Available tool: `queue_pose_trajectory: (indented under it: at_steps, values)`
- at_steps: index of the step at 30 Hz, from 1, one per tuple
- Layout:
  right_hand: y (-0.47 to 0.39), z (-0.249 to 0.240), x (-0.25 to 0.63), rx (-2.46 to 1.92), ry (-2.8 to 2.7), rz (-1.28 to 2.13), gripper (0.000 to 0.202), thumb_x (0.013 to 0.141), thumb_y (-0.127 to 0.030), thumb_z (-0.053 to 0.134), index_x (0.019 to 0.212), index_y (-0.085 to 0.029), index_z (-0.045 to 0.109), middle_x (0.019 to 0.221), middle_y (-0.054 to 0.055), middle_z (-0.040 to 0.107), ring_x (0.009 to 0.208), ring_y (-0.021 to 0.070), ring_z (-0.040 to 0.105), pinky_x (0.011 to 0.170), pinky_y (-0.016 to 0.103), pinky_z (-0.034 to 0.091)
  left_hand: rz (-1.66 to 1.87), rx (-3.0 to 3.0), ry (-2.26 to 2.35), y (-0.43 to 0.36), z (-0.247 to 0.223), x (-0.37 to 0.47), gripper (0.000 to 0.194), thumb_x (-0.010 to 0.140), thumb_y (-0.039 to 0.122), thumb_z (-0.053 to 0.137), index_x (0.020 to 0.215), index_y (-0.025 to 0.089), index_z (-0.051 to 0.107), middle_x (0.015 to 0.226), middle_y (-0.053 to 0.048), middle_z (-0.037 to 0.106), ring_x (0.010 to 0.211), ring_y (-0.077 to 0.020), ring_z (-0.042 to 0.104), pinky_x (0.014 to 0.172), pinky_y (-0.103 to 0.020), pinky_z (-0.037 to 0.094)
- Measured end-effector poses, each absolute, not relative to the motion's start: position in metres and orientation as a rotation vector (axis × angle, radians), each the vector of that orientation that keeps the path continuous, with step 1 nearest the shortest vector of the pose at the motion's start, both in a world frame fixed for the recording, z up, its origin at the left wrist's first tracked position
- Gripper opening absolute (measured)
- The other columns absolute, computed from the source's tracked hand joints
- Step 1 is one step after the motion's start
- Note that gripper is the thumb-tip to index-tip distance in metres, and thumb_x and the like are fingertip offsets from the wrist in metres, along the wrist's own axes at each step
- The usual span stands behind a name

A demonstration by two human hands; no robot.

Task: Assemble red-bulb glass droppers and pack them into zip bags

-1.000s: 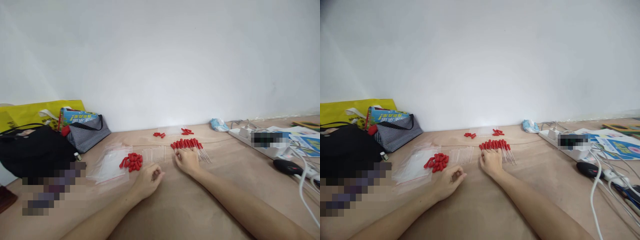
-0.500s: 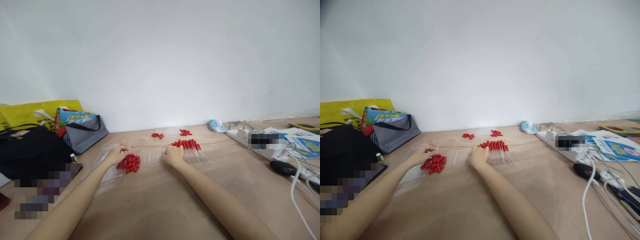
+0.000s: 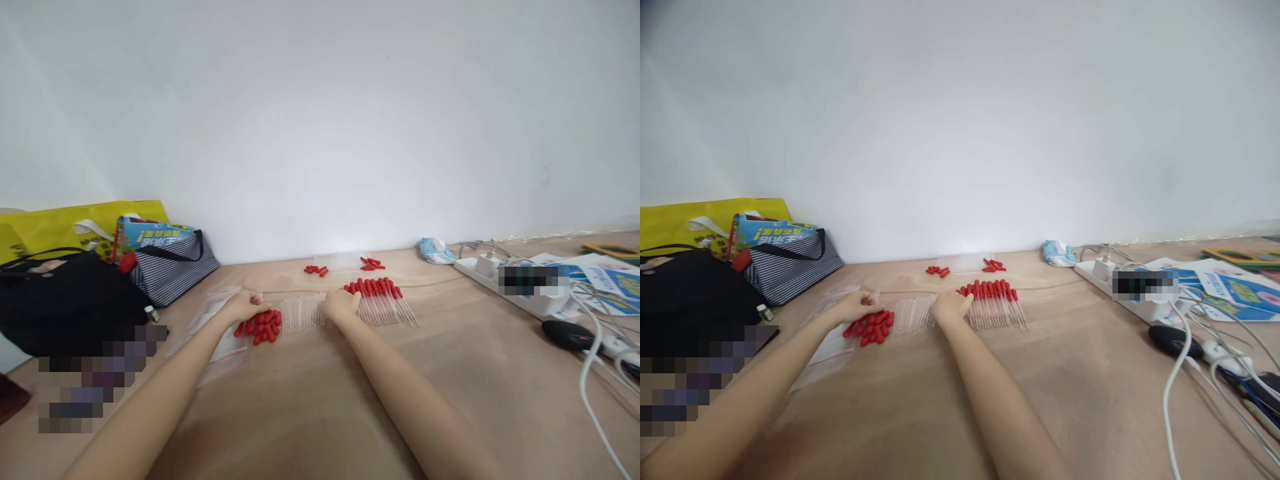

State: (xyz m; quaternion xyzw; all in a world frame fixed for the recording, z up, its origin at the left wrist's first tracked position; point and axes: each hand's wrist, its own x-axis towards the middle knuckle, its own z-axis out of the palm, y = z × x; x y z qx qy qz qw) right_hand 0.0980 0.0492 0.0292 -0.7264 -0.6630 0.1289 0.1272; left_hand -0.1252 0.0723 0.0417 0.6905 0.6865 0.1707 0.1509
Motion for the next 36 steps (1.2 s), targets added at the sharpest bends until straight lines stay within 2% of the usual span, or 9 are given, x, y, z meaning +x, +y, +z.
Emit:
queue_pose_trajectory:
  at_steps: [4,8,12,15,18,20,25,29,36]
  values:
    - [0.049,0.03,0.097,-2.091,-1.939,0.39,0.024,0.072,-0.028,0.048,0.083,-0.016,0.065,0.089,0.012,0.065,0.084,0.0249,0.059,0.082,0.041,0.027,0.655,1.959,2.01,0.071,0.045,-0.128,0.025,0.057,0.04,0.061,0.06,0.017,0.054,0.056,0.0,0.059,0.058,-0.0179,0.057,0.053,-0.024,0.04]
    - [0.045,0.036,0.101,-2.015,-1.975,0.359,0.025,0.074,-0.03,0.046,0.079,-0.014,0.064,0.087,0.014,0.065,0.082,0.0258,0.059,0.081,0.041,0.03,0.927,1.983,2.015,0.057,0.05,-0.117,0.032,0.064,0.041,0.057,0.083,0.015,0.054,0.078,-0.004,0.061,0.076,-0.0196,0.058,0.063,-0.026,0.043]
    - [0.031,0.046,0.12,-1.862,-2.035,0.304,0.028,0.079,-0.029,0.04,0.08,-0.01,0.06,0.087,0.016,0.063,0.084,0.0263,0.058,0.073,0.036,0.036,1.021,2.083,1.592,0.015,0.039,-0.08,0.03,0.072,0.033,0.051,0.096,0.016,0.049,0.067,0.0,0.058,0.061,-0.0154,0.057,0.057,-0.026,0.045]
    - [0.014,0.044,0.146,-1.711,-2.075,0.268,0.023,0.083,-0.022,0.034,0.091,-0.01,0.052,0.088,0.013,0.061,0.081,0.0197,0.057,0.067,0.028,0.038,0.805,2.324,1.233,-0.02,0.027,-0.048,0.023,0.07,0.016,0.048,0.092,0.018,0.055,0.077,-0.002,0.059,0.068,-0.0144,0.056,0.062,-0.025,0.045]
    - [-0.005,0.025,0.174,-1.284,-2.174,0.289,0.016,0.086,-0.02,0.031,0.089,-0.013,0.045,0.076,0.007,0.059,0.065,0.0144,0.054,0.059,0.024,0.038,0.678,2.461,1.088,-0.042,0.022,-0.029,0.033,0.067,0.005,0.044,0.094,0.018,0.057,0.087,-0.003,0.06,0.074,-0.0141,0.055,0.067,-0.025,0.045]
    - [-0.016,0.009,0.189,-1.063,-2.2,0.274,0.012,0.085,-0.019,0.032,0.087,-0.016,0.044,0.075,0.005,0.057,0.065,0.0142,0.052,0.059,0.025,0.04,0.647,2.494,1.08,-0.047,0.022,-0.023,0.036,0.066,0.002,0.042,0.095,0.019,0.058,0.094,-0.004,0.058,0.079,-0.0145,0.055,0.069,-0.025,0.045]
    - [-0.035,-0.019,0.201,-0.932,-2.188,0.182,0.031,0.083,-0.009,0.031,0.111,-0.018,0.043,0.092,0.008,0.058,0.082,0.0168,0.053,0.072,0.031,0.042,0.645,2.498,1.118,-0.048,0.02,-0.018,0.023,0.074,0.011,0.047,0.089,0.019,0.063,0.095,-0.005,0.058,0.085,-0.0169,0.055,0.077,-0.027,0.043]
    - [-0.041,-0.019,0.195,-0.918,-2.2,0.198,0.027,0.083,-0.009,0.034,0.102,-0.019,0.051,0.088,0.008,0.057,0.08,0.0166,0.052,0.07,0.031,0.042,0.707,2.423,1.192,-0.046,0.013,-0.014,0.017,0.079,0.018,0.047,0.08,0.018,0.064,0.084,-0.004,0.06,0.079,-0.0164,0.056,0.073,-0.027,0.043]
    - [-0.043,-0.015,0.192,-0.904,-2.19,0.16,0.025,0.084,-0.013,0.035,0.1,-0.02,0.054,0.086,0.006,0.059,0.076,0.0152,0.053,0.068,0.03,0.039,0.827,2.254,1.162,-0.044,0.011,-0.011,0.013,0.084,0.022,0.039,0.082,0.018,0.052,0.076,0.0,0.059,0.07,-0.0142,0.055,0.065,-0.024,0.042]
